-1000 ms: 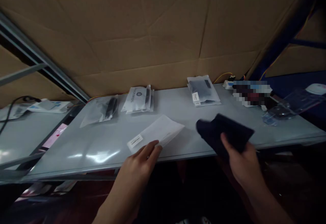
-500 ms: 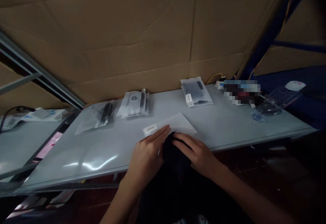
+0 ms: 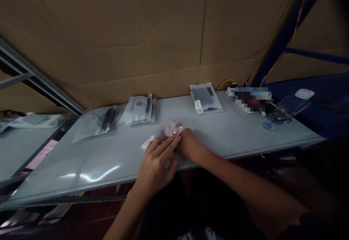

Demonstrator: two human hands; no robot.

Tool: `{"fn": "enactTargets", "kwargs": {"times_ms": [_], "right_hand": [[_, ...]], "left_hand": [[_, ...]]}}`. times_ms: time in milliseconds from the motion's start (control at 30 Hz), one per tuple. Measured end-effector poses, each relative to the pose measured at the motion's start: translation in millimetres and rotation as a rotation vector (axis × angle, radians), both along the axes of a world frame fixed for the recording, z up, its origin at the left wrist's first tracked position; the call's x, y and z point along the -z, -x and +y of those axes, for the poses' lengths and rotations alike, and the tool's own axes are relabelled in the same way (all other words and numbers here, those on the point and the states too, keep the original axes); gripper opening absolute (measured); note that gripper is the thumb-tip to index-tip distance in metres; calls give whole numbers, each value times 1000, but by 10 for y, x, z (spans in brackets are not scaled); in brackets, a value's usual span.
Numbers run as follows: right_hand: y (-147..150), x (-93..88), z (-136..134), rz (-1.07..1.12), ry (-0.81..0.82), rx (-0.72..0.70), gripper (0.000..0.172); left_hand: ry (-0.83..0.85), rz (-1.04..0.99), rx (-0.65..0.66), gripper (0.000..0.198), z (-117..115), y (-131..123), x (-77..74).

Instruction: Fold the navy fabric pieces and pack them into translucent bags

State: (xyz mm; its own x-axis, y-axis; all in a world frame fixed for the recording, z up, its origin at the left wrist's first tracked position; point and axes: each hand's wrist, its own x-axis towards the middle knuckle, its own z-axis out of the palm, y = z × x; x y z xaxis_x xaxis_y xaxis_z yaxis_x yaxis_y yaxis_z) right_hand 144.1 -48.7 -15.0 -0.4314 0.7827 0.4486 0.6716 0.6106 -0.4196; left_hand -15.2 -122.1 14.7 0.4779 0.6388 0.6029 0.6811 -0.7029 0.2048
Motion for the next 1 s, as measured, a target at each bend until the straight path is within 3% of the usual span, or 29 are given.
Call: {"fn": "enactTargets", "kwargs": {"times_ms": [67,167,267,333,400,433,500,567,633,767,867,1000], "right_hand": [[-163,-92,8,-65,12,-151,22],[-445,-226,-100,-183,-57,-225,45],[-629,-225,-317,-225,-164,-147,48],[-656,-148,-507,-73,-240,-88,40],[-613,-61,-725,195,-231,61,31],[-573,-30,-834,330,-127,136,24],[-482,-6,-1019,540,295,185,15],[-411,-26,-1121,665,786,112,33],[-383,-65,-1128,746,1061,29,49],[-416,-109,-1031,821,1111,-22,53],[-412,-81,-1004,865,1102,57,47],[-376,-70,-920,951,966,189,34]], "left_hand": [[50,31,1,76,-38,99,11],[47,80,14,76,-151,240,71],[-56,81,19,70,-295,341,209],[-148,32,53,63,-378,381,330],[-200,-29,78,58,-436,387,445],[-203,-56,80,55,-454,373,492],[-192,-100,77,49,-465,308,549],[-200,-145,92,44,-448,207,554],[-224,-186,115,42,-411,100,520],[-249,-215,136,38,-352,-33,446],[-244,-218,131,32,-380,-72,433],[-261,-179,139,20,-499,-144,366]]}}
